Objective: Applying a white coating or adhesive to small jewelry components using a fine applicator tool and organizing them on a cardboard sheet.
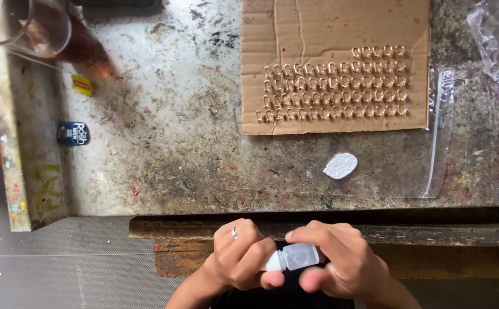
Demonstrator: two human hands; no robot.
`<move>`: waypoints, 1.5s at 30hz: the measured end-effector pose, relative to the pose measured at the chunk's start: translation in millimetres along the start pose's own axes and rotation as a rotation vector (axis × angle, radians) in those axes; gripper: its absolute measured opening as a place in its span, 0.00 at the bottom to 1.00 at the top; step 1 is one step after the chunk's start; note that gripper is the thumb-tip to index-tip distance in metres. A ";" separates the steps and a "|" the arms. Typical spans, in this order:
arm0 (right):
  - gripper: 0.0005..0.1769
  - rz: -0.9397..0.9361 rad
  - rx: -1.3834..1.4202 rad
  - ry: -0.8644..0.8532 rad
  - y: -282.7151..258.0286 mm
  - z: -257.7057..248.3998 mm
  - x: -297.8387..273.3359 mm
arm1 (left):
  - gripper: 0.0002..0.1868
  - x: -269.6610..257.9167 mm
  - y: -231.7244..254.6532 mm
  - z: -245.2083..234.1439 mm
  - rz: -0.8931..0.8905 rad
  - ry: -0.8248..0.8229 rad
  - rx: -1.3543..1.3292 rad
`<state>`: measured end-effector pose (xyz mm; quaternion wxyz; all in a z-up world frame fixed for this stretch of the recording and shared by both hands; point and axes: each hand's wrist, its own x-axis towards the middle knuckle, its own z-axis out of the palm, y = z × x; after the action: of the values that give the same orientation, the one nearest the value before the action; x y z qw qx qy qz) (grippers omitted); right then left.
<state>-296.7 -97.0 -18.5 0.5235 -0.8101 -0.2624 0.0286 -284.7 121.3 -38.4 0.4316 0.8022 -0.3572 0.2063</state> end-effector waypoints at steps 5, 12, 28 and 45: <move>0.16 -0.196 -0.056 -0.046 0.7 -12.0 7.7 | 0.34 0.3 -0.1 1.5 -0.125 -0.017 -0.067; 0.07 -0.475 -0.012 -0.031 9.9 -32.5 16.6 | 0.32 4.6 1.8 -4.3 -0.294 -0.015 -0.267; 0.27 -0.118 -0.279 0.067 14.1 -82.0 52.9 | 0.32 -9.6 -12.6 3.1 -0.160 -0.057 0.074; 0.26 -0.091 -0.469 -0.137 15.4 -81.0 103.7 | 0.27 -20.3 -14.6 -1.5 -0.215 -0.150 0.086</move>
<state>-175.4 -122.2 28.3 0.3028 -0.8930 -0.3330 -0.0019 -287.1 136.0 -58.5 0.3884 0.8669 -0.2911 0.1134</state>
